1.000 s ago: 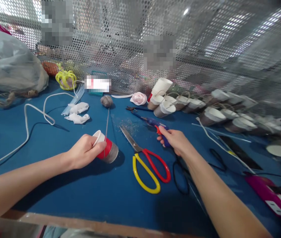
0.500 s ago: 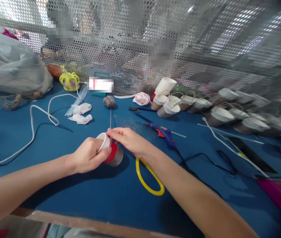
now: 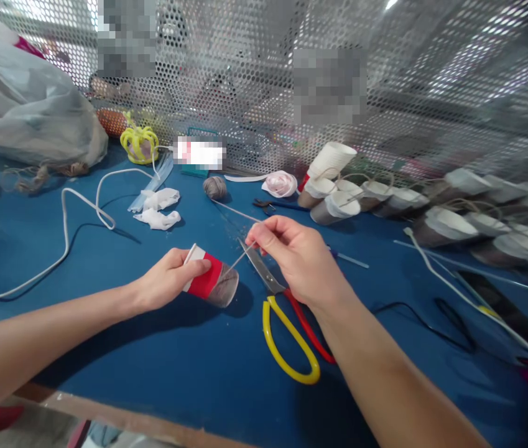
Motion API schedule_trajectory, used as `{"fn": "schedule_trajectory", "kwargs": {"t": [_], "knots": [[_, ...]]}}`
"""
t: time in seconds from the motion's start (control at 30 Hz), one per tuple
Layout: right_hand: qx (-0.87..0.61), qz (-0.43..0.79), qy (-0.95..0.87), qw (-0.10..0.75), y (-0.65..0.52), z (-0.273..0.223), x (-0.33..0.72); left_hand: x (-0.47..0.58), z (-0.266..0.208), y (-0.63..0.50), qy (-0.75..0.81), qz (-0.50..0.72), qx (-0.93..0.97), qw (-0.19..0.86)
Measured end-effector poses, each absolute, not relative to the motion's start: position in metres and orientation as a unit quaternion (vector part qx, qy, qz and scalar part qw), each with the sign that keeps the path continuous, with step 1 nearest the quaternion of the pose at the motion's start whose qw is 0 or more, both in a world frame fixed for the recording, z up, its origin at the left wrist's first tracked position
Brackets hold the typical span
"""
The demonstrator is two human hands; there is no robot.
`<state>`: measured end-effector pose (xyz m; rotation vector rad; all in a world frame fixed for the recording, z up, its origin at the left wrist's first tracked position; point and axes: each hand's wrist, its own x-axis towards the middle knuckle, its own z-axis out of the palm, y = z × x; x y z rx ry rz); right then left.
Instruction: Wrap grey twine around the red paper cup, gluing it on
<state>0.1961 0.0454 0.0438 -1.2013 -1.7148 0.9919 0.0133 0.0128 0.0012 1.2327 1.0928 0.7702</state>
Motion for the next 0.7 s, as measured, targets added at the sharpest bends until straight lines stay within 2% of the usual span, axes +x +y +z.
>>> {"fn": "schedule_trajectory", "kwargs": {"t": [0.33,0.7], "knots": [[-0.502,0.329,-0.721,0.346,0.044,0.039,0.190,0.011,-0.001,0.001,0.409,0.291,0.679,0.535],[-0.499,0.356,-0.731,0.301,0.044,0.033,0.185,0.007,0.001,-0.001,0.288,0.372,0.795,0.383]]}}
